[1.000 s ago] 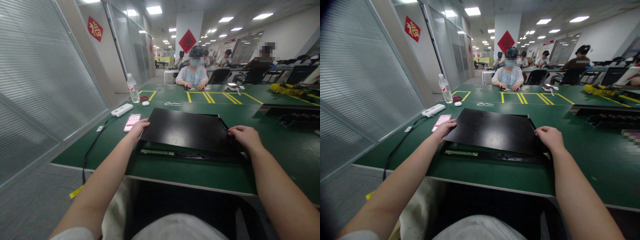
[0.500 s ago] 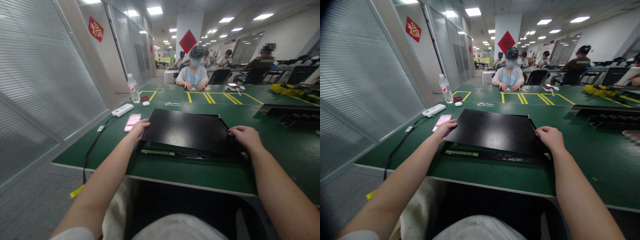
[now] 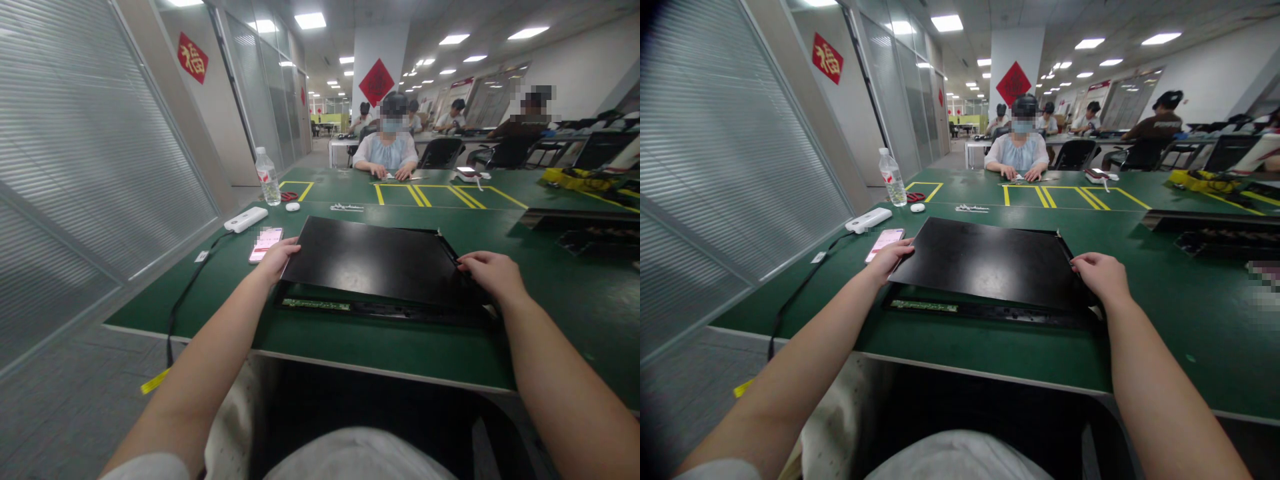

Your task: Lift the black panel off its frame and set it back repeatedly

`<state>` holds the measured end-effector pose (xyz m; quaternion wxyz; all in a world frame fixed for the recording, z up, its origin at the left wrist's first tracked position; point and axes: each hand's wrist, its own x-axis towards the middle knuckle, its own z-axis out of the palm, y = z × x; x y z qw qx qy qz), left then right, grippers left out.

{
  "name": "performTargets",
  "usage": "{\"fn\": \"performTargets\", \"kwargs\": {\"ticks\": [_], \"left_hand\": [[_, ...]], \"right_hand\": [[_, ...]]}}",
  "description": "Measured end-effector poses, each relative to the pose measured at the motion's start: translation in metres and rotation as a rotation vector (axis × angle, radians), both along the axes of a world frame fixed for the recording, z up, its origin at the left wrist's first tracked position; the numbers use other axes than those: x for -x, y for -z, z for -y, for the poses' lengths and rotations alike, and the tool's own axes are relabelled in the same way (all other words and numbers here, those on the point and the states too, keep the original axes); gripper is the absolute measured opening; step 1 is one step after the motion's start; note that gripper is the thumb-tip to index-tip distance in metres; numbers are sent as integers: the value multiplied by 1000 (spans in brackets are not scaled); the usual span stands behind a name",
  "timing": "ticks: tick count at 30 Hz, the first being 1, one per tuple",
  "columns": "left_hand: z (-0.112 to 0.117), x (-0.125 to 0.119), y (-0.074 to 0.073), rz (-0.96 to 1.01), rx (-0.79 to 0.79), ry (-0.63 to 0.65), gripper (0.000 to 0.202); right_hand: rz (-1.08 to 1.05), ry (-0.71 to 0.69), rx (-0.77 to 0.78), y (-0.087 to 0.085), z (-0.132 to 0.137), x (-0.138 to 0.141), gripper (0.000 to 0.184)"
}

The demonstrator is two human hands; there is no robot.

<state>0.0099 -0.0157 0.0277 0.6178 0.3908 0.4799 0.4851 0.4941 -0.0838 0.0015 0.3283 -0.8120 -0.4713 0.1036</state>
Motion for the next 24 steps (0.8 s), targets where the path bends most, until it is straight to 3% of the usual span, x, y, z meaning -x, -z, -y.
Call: {"fn": "performTargets", "kwargs": {"ticks": [9,24], "left_hand": [[1,-2,-2,-39,4,-32,60],[8,-8,-1,-196,-21,-72,45]], "right_hand": [[-8,9,6,-2,1,2,19],[-4,10,-2,-1,1,1,19]]}}
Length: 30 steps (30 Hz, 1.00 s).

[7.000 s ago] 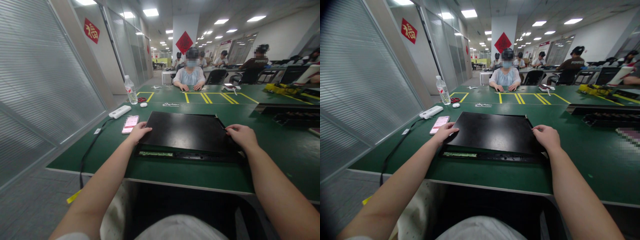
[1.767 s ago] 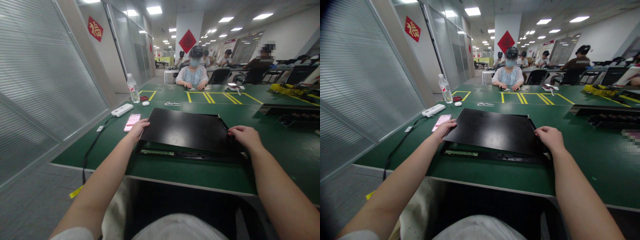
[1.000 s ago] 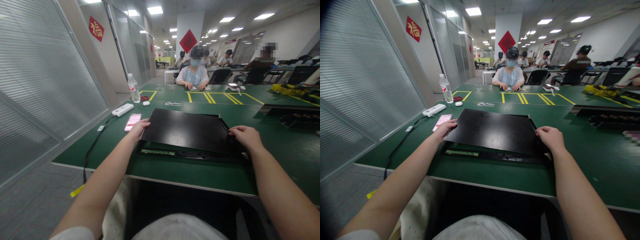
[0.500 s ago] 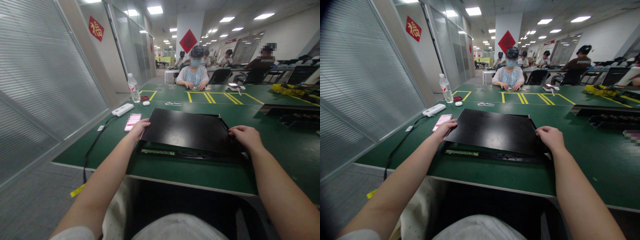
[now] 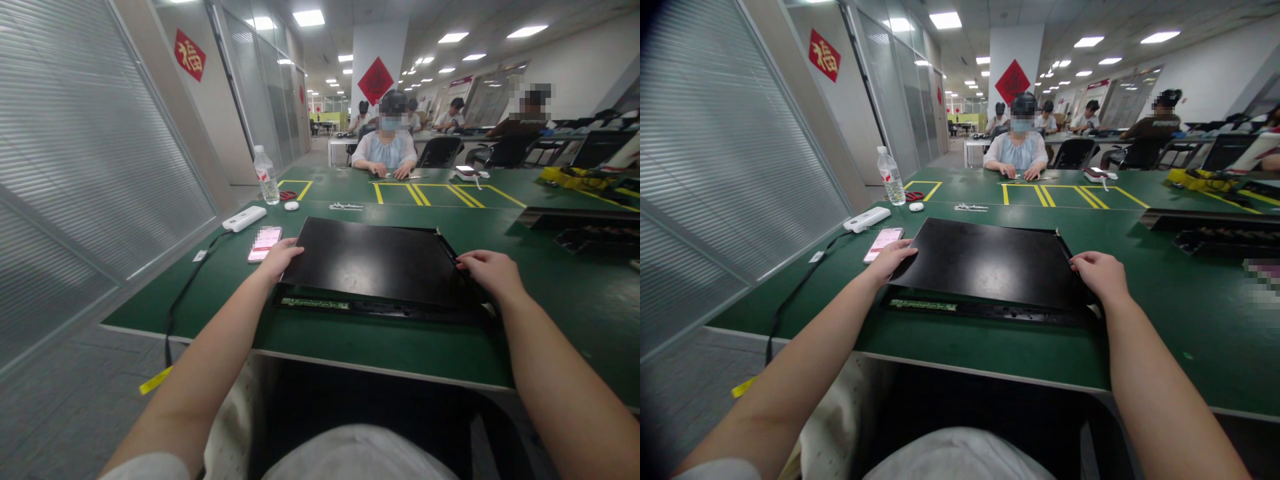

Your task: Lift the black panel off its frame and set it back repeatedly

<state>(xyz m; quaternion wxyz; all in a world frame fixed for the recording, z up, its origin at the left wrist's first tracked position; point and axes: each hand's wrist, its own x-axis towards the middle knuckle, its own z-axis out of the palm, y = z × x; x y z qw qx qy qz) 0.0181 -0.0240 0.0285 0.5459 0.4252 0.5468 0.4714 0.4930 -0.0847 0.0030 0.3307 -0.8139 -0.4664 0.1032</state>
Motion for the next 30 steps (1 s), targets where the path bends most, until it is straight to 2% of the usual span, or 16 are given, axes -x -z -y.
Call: {"fn": "performTargets", "kwargs": {"ticks": [14,30], "left_hand": [[3,-1,-4,-79,-7,-1,31],[0,0,1,-83,-24,6,35]], "right_hand": [[-11,10,8,-4,2,4,17],[46,-2,-4,-3,1,2,16]]}}
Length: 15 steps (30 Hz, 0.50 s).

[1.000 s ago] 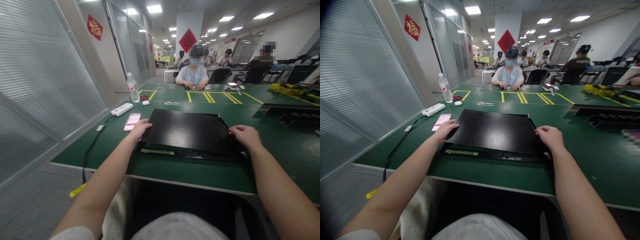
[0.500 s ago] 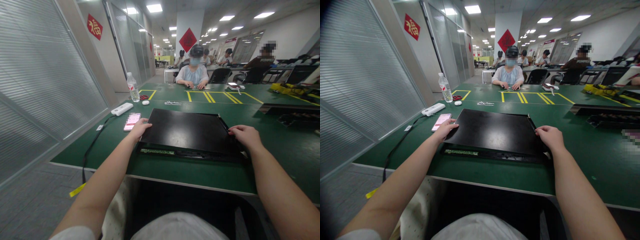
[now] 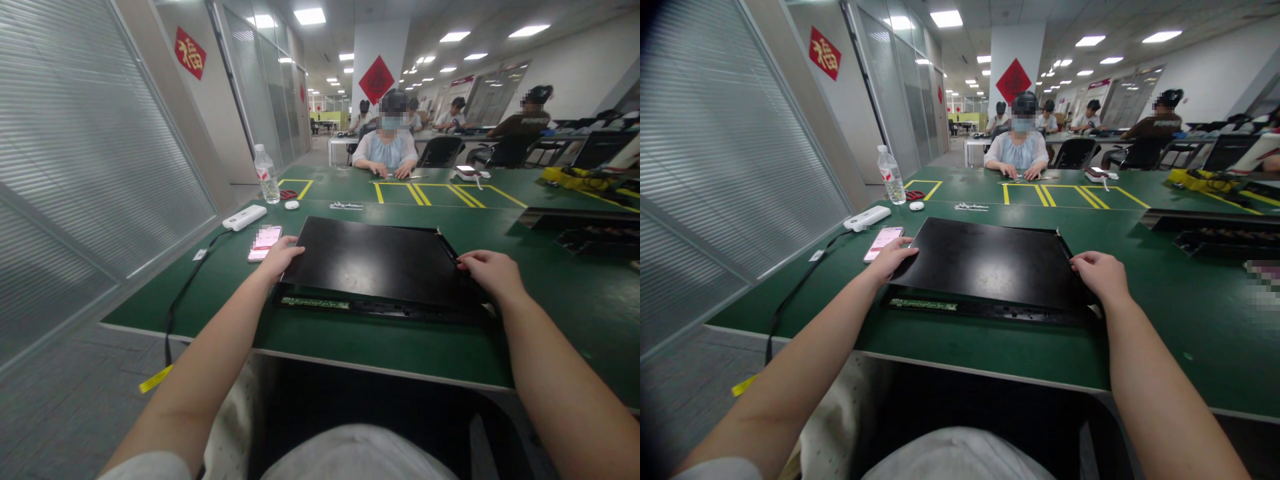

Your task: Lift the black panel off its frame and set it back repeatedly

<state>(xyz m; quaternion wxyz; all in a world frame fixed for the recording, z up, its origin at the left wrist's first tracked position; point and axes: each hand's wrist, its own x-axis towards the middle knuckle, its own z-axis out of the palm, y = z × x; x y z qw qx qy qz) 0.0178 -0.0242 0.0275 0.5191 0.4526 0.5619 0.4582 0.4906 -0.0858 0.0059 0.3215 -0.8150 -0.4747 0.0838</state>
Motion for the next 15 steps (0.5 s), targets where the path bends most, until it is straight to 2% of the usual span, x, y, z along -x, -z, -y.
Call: {"fn": "performTargets", "kwargs": {"ticks": [9,15], "left_hand": [[0,-1,0,15,-4,-3,31],[-1,1,3,15,-2,-3,36]], "right_hand": [[38,-10,4,2,-1,-2,18],[35,-2,6,0,0,0,19]]}}
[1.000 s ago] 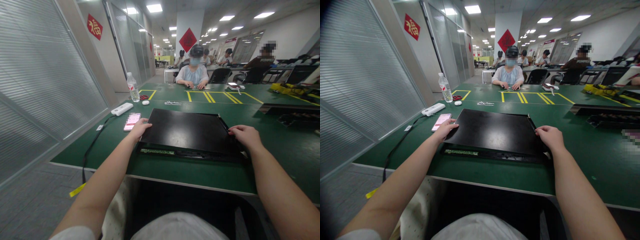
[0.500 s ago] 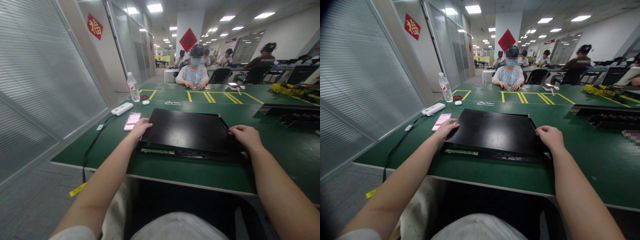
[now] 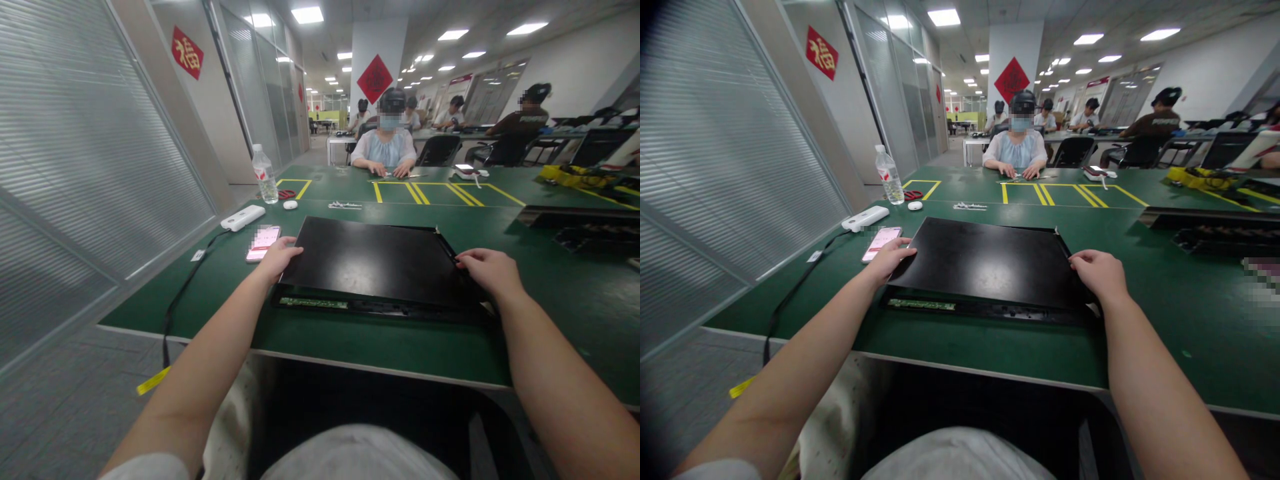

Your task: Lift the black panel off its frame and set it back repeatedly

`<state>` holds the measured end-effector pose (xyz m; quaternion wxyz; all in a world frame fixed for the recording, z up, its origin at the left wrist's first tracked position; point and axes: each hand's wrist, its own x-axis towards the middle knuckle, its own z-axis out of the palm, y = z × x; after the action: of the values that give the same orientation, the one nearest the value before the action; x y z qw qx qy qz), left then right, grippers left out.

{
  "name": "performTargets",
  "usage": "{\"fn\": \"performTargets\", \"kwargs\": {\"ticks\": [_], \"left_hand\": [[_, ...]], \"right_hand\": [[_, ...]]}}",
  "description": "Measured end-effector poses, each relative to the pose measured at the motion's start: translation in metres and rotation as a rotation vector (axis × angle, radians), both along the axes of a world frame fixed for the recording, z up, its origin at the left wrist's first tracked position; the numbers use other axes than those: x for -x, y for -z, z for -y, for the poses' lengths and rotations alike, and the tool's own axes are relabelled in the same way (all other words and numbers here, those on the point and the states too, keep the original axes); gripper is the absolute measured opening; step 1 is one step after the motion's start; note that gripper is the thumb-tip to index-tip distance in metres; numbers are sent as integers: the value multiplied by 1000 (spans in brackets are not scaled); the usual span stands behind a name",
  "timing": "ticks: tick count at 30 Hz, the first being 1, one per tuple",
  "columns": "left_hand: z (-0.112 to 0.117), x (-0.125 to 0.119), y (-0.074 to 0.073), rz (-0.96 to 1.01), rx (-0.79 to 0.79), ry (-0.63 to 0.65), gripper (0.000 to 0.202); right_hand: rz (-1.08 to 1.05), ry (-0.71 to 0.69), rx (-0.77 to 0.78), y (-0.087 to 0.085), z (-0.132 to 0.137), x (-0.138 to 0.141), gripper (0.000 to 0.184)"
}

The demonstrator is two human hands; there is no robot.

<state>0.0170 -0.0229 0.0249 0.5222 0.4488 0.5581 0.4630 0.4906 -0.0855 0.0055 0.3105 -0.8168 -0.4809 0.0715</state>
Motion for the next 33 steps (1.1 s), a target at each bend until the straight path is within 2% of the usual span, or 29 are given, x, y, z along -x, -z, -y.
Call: {"fn": "performTargets", "kwargs": {"ticks": [11,20,33], "left_hand": [[-3,2,1,-12,7,5,41],[-2,1,-1,-13,3,2,37],[-4,7,1,31,-33,24,41]], "right_hand": [[-41,52,-13,-9,6,8,19],[-138,11,39,-6,5,8,18],[-254,60,23,-11,8,13,18]]}}
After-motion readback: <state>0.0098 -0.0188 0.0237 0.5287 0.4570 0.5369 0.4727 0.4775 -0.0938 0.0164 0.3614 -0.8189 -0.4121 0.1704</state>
